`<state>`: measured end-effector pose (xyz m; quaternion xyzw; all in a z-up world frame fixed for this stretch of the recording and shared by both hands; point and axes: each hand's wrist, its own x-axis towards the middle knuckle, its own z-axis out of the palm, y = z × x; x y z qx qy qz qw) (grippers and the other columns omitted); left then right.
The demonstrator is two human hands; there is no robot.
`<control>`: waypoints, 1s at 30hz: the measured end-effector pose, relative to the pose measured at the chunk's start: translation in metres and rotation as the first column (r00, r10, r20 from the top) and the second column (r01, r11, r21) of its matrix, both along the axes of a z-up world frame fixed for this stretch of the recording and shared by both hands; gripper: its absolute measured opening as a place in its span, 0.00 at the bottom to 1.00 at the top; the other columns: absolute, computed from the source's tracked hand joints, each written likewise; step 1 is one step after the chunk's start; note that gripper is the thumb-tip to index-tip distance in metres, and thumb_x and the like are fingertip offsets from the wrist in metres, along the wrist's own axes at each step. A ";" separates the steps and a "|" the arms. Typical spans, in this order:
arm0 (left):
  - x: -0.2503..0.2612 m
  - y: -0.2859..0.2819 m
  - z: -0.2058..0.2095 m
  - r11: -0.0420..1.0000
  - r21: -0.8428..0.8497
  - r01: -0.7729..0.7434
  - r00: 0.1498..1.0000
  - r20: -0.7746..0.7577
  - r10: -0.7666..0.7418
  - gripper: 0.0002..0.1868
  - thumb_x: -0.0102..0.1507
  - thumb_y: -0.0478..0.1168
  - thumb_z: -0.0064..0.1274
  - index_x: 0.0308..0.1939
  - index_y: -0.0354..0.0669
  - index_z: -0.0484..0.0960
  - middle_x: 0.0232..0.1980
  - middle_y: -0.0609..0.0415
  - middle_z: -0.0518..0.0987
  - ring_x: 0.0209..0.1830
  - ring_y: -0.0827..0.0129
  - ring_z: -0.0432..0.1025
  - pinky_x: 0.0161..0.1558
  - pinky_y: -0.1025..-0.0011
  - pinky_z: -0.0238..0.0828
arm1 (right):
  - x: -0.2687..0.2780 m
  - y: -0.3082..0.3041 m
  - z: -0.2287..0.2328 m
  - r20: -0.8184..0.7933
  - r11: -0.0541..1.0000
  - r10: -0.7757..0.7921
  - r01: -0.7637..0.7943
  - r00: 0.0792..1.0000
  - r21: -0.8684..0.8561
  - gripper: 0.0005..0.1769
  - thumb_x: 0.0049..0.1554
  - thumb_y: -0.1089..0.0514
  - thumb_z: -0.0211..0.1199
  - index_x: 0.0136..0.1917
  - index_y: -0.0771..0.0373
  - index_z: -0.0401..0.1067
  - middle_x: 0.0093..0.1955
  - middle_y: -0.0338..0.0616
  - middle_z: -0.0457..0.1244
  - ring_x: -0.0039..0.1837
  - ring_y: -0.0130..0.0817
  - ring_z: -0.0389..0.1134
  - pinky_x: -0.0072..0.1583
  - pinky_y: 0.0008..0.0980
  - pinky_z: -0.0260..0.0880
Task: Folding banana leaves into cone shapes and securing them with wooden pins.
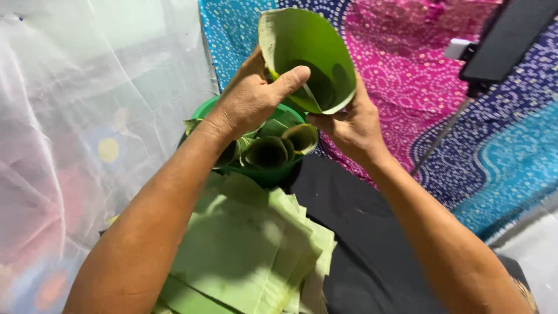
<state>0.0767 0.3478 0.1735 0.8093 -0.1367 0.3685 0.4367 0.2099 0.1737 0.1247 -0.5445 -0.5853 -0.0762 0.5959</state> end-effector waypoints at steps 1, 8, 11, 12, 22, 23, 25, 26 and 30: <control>0.008 0.016 -0.007 1.000 -0.001 -0.009 1.000 -0.001 0.009 0.25 0.71 0.46 0.56 0.68 0.39 0.72 0.64 0.50 0.80 0.64 0.66 0.75 0.65 0.69 0.73 | 0.009 0.014 -0.002 -0.001 1.000 0.009 -0.009 1.000 -0.001 0.44 0.57 0.68 0.74 0.79 0.61 0.54 0.72 0.43 0.63 0.73 0.34 0.66 0.74 0.35 0.70; 0.019 0.069 -0.050 0.962 0.024 -0.271 0.963 0.009 0.271 0.36 0.69 0.45 0.59 0.77 0.43 0.61 0.69 0.45 0.77 0.66 0.60 0.76 0.66 0.65 0.72 | 0.026 0.072 -0.025 -0.002 0.962 -0.115 0.110 0.993 -0.251 0.42 0.51 0.60 0.76 0.75 0.60 0.61 0.67 0.45 0.67 0.67 0.33 0.69 0.66 0.35 0.72; 0.019 0.078 -0.062 0.917 0.058 -0.395 0.910 -0.112 0.399 0.42 0.63 0.45 0.62 0.78 0.46 0.58 0.68 0.42 0.77 0.65 0.55 0.75 0.64 0.63 0.72 | 0.030 0.078 -0.036 0.073 0.902 -0.205 0.217 0.976 -0.374 0.40 0.50 0.56 0.76 0.73 0.59 0.64 0.64 0.45 0.69 0.65 0.33 0.70 0.64 0.35 0.71; 0.018 0.081 -0.066 0.889 0.100 -0.446 0.877 -0.151 0.457 0.45 0.61 0.44 0.64 0.78 0.46 0.57 0.68 0.39 0.76 0.65 0.51 0.74 0.64 0.61 0.70 | 0.031 0.078 -0.039 0.087 0.869 -0.226 0.241 0.970 -0.432 0.40 0.49 0.55 0.75 0.72 0.58 0.65 0.63 0.45 0.70 0.64 0.33 0.70 0.63 0.35 0.70; 0.017 0.078 -0.085 0.854 0.297 -0.428 0.786 -0.343 0.514 0.59 0.55 0.42 0.68 0.81 0.48 0.42 0.61 0.31 0.77 0.62 0.40 0.72 0.62 0.56 0.68 | 0.031 0.076 -0.060 0.051 0.806 -0.236 0.225 0.970 -0.548 0.40 0.49 0.57 0.72 0.74 0.55 0.65 0.61 0.46 0.70 0.62 0.37 0.73 0.61 0.37 0.72; 0.016 0.073 -0.082 0.826 0.361 -0.433 0.720 -0.412 0.558 0.59 0.57 0.45 0.66 0.81 0.50 0.39 0.60 0.31 0.78 0.62 0.39 0.72 0.64 0.52 0.66 | 0.029 0.074 -0.060 0.123 0.797 -0.258 0.283 0.958 -0.534 0.40 0.49 0.58 0.72 0.74 0.55 0.66 0.60 0.48 0.70 0.62 0.40 0.73 0.61 0.38 0.71; 0.018 0.070 -0.081 0.796 0.425 -0.430 0.648 -0.469 0.600 0.59 0.59 0.48 0.63 0.82 0.52 0.35 0.60 0.30 0.78 0.62 0.38 0.72 0.65 0.48 0.64 | 0.032 0.072 -0.066 0.196 0.787 -0.280 0.342 0.940 -0.514 0.40 0.49 0.59 0.72 0.74 0.56 0.66 0.60 0.50 0.70 0.61 0.43 0.72 0.61 0.40 0.71; 0.021 0.073 -0.083 0.744 0.502 -0.441 0.585 -0.467 0.663 0.58 0.61 0.51 0.61 0.82 0.54 0.33 0.62 0.29 0.76 0.64 0.37 0.69 0.67 0.42 0.57 | 0.037 0.071 -0.072 0.295 0.803 -0.311 0.416 0.903 -0.426 0.39 0.48 0.61 0.73 0.72 0.58 0.67 0.62 0.53 0.68 0.63 0.47 0.71 0.62 0.41 0.70; 0.020 0.077 -0.107 0.610 0.604 -0.513 0.577 -0.284 0.766 0.55 0.64 0.60 0.58 0.80 0.56 0.33 0.70 0.32 0.67 0.71 0.33 0.58 0.67 0.28 0.34 | 0.022 0.039 -0.095 0.357 0.873 -0.356 0.443 0.864 -0.202 0.32 0.51 0.64 0.72 0.69 0.65 0.70 0.69 0.58 0.64 0.69 0.51 0.67 0.68 0.41 0.68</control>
